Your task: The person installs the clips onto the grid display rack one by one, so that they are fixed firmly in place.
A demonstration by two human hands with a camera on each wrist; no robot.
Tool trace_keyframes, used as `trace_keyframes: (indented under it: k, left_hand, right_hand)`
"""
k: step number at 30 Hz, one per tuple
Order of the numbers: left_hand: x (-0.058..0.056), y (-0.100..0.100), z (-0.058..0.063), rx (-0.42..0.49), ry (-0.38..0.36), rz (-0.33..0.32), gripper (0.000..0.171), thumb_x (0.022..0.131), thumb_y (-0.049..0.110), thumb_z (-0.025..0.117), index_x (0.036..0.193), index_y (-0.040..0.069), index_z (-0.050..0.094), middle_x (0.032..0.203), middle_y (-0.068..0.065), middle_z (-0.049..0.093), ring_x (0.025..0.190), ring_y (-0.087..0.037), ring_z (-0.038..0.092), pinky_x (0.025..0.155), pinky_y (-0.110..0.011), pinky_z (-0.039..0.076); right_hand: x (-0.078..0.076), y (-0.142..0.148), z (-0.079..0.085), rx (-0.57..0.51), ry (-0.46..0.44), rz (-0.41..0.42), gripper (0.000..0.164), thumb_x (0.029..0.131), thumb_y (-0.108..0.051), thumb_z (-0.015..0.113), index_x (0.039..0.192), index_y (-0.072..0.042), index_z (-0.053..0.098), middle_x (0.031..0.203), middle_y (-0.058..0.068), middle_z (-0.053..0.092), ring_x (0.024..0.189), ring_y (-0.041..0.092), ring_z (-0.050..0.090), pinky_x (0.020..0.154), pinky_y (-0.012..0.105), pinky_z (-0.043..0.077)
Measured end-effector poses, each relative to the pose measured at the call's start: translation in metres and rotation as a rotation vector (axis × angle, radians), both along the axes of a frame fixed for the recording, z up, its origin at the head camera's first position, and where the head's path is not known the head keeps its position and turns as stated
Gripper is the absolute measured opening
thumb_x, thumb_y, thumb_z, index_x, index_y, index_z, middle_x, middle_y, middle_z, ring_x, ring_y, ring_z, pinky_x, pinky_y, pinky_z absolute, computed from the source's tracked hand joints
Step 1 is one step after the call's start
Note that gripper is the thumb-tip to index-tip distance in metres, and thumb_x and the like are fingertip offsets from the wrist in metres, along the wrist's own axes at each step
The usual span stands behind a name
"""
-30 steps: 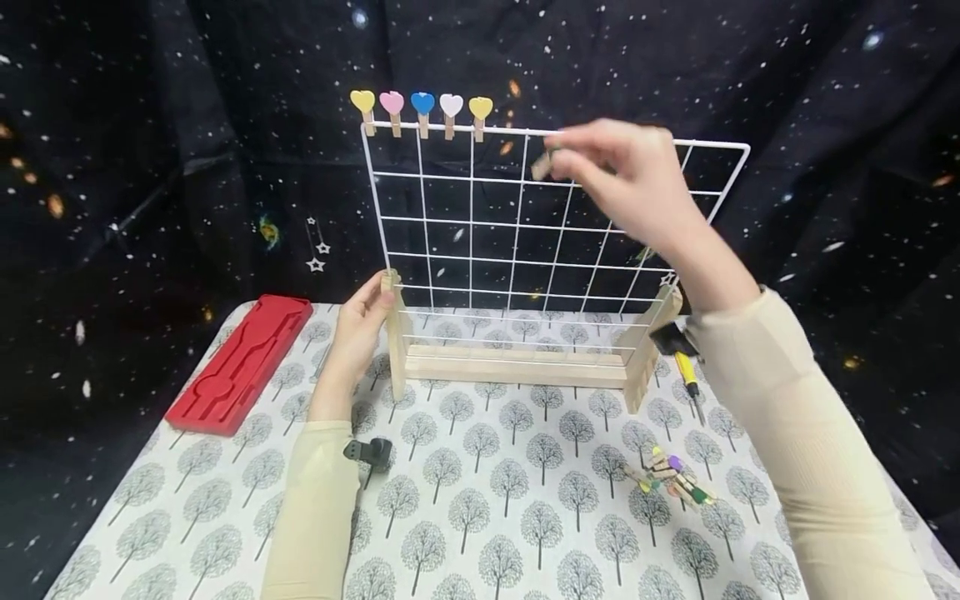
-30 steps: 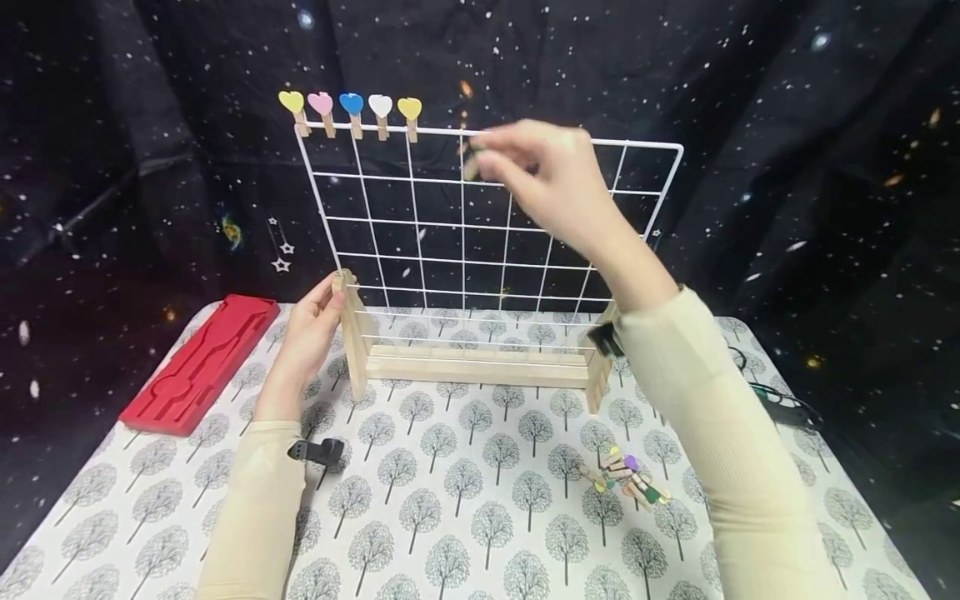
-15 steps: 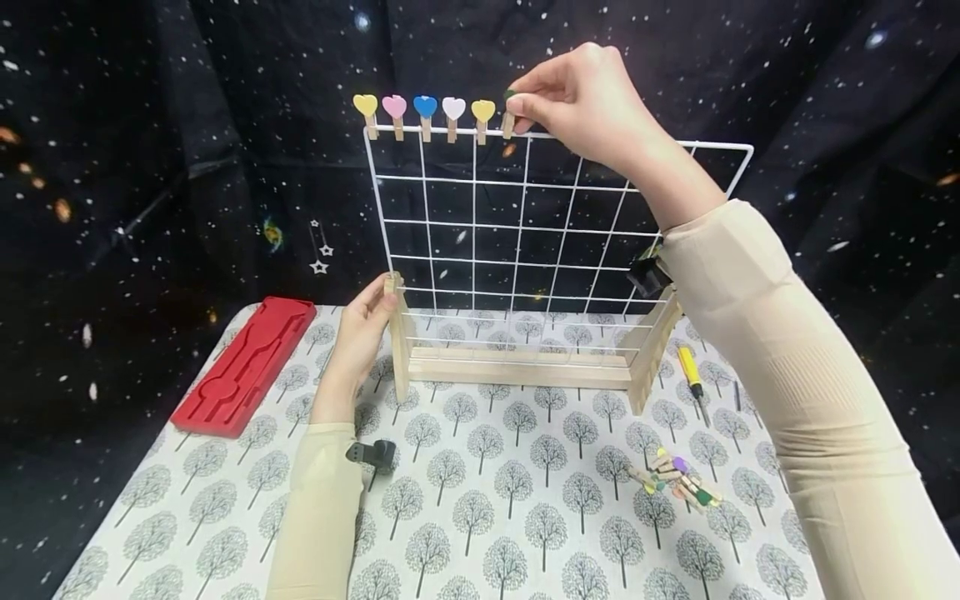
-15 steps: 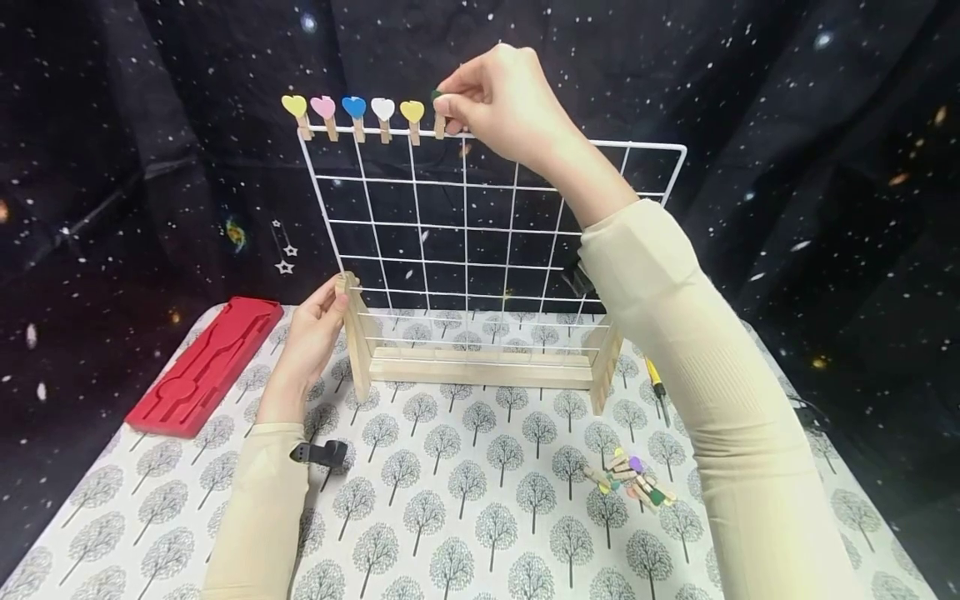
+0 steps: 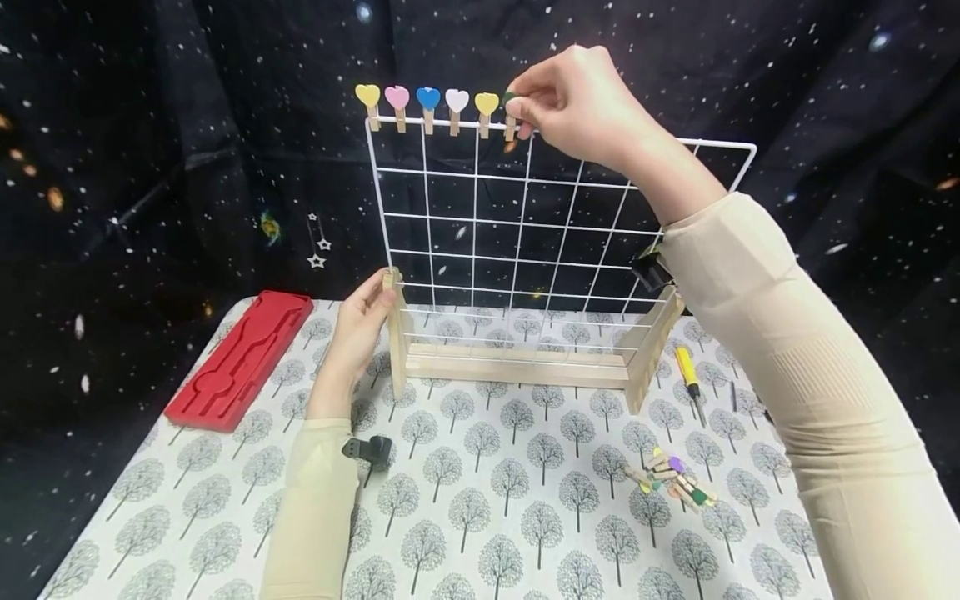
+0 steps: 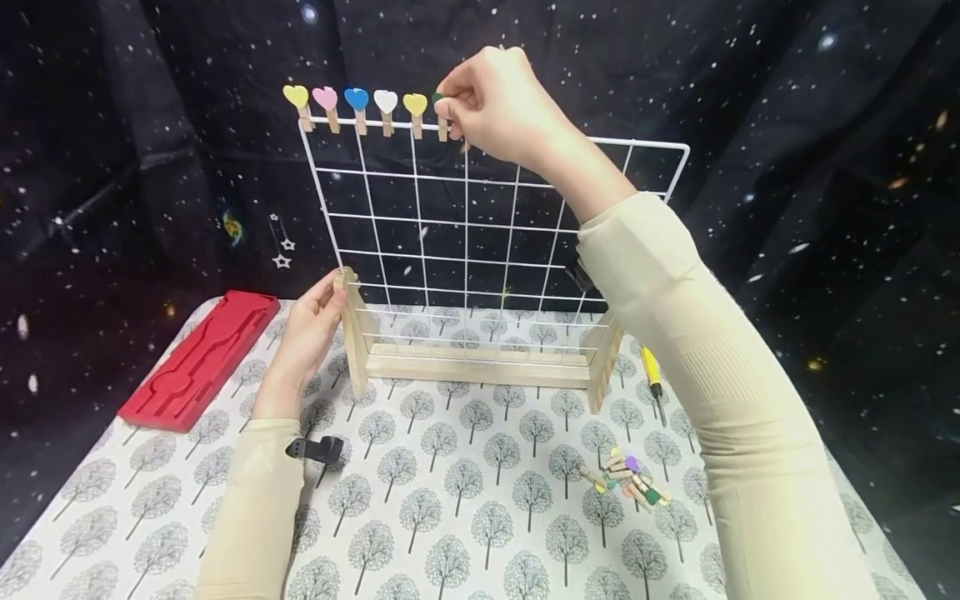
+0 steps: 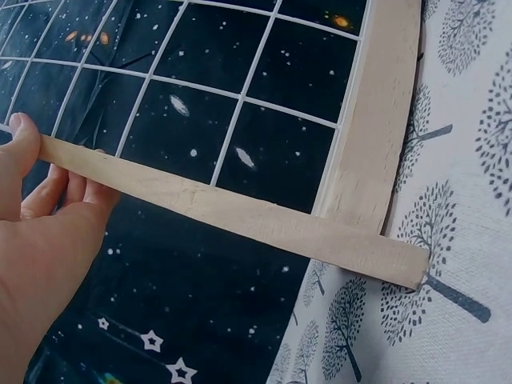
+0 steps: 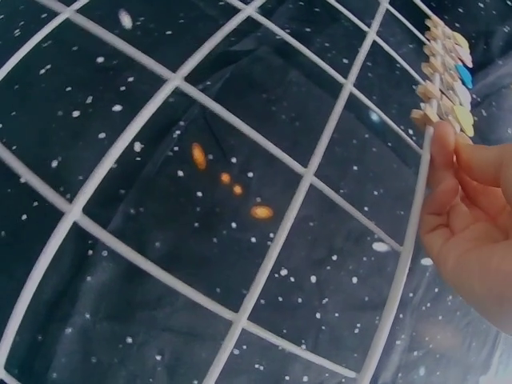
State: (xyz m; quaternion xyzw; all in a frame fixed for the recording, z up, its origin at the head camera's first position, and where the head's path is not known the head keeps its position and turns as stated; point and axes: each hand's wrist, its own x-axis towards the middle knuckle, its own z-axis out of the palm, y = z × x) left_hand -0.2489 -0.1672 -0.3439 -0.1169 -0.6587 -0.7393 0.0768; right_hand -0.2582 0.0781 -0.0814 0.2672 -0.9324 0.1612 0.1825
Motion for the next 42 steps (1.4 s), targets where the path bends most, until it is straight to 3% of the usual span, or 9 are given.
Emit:
trace_keyframes:
  k: [12,16,19,24,29,33,36,38,42]
  left_hand:
    - [-0.002,0.001,0.000,-0.002,-0.017,0.014,0.052,0.088,0.021,0.049,0.134,0.004,0.031,0.134,-0.014,0.037,0.122,-0.021,0.035,0.104,-0.032,0.028]
    - [-0.003,0.002,0.000,0.004,-0.008,0.010,0.051,0.088,0.020,0.049,0.134,0.004,0.031,0.134,-0.014,0.037,0.122,-0.021,0.036,0.104,-0.033,0.028]
    - [-0.003,0.004,0.000,0.012,-0.006,0.002,0.052,0.088,0.020,0.050,0.133,0.003,0.030,0.134,-0.015,0.037,0.122,-0.021,0.036,0.104,-0.033,0.028]
    - [-0.008,0.004,-0.003,0.018,0.000,-0.005,0.053,0.087,0.022,0.051,0.134,0.005,0.031,0.134,-0.013,0.037,0.121,-0.020,0.036,0.104,-0.032,0.028]
    - [-0.013,0.000,-0.007,0.029,-0.003,0.007,0.054,0.086,0.024,0.052,0.133,0.007,0.033,0.133,-0.011,0.039,0.120,-0.017,0.038,0.104,-0.030,0.028]
    - [-0.014,-0.002,-0.011,0.031,0.002,0.021,0.054,0.085,0.026,0.053,0.133,0.008,0.034,0.132,-0.010,0.040,0.120,-0.016,0.038,0.103,-0.029,0.029]
    - [-0.013,-0.004,-0.011,0.034,0.001,0.025,0.055,0.085,0.026,0.053,0.133,0.008,0.034,0.132,-0.010,0.040,0.120,-0.016,0.038,0.104,-0.029,0.028]
    - [-0.012,-0.005,-0.010,0.035,-0.001,0.028,0.055,0.085,0.026,0.053,0.133,0.008,0.034,0.132,-0.010,0.040,0.120,-0.016,0.038,0.104,-0.029,0.028]
    - [-0.010,-0.005,-0.010,0.035,-0.010,0.032,0.055,0.085,0.026,0.053,0.133,0.008,0.033,0.132,-0.010,0.040,0.120,-0.016,0.038,0.104,-0.030,0.028]
  right_hand:
    - [0.002,0.004,-0.006,-0.054,-0.013,-0.013,0.038,0.087,-0.039,0.046,0.116,-0.017,0.056,0.088,-0.001,0.066,0.068,0.008,0.052,0.053,0.023,0.030]
    - [0.007,0.010,-0.014,-0.206,0.021,-0.019,0.038,0.085,-0.038,0.051,0.116,-0.018,0.056,0.095,-0.002,0.064,0.076,0.004,0.055,0.065,0.017,0.040]
    - [0.018,0.021,-0.030,-0.364,0.058,0.027,0.034,0.084,-0.030,0.056,0.114,-0.015,0.058,0.097,-0.001,0.061,0.079,0.003,0.056,0.071,0.016,0.045]
    - [0.047,0.052,-0.080,-0.446,0.036,0.190,0.025,0.082,-0.013,0.059,0.106,-0.005,0.060,0.099,0.005,0.062,0.075,0.009,0.056,0.067,0.017,0.048]
    - [0.062,0.093,-0.154,-0.357,-0.067,0.238,0.024,0.079,-0.002,0.060,0.103,0.000,0.059,0.094,0.008,0.062,0.073,0.012,0.056,0.063,0.018,0.049]
    - [0.067,0.136,-0.222,-0.260,-0.139,0.253,0.028,0.076,-0.002,0.062,0.104,-0.002,0.059,0.083,0.001,0.061,0.067,0.008,0.053,0.057,0.017,0.048]
    - [0.080,0.167,-0.262,-0.154,-0.190,0.239,0.029,0.076,-0.010,0.064,0.104,-0.007,0.060,0.082,-0.007,0.060,0.069,0.004,0.053,0.060,0.020,0.049]
    - [0.092,0.184,-0.280,-0.088,-0.231,0.238,0.029,0.075,-0.014,0.066,0.104,-0.010,0.061,0.083,-0.009,0.060,0.072,0.004,0.054,0.062,0.025,0.050]
    - [0.115,0.208,-0.305,0.020,-0.216,0.250,0.029,0.071,-0.019,0.070,0.099,-0.016,0.063,0.092,-0.012,0.061,0.081,0.003,0.056,0.071,0.028,0.051]
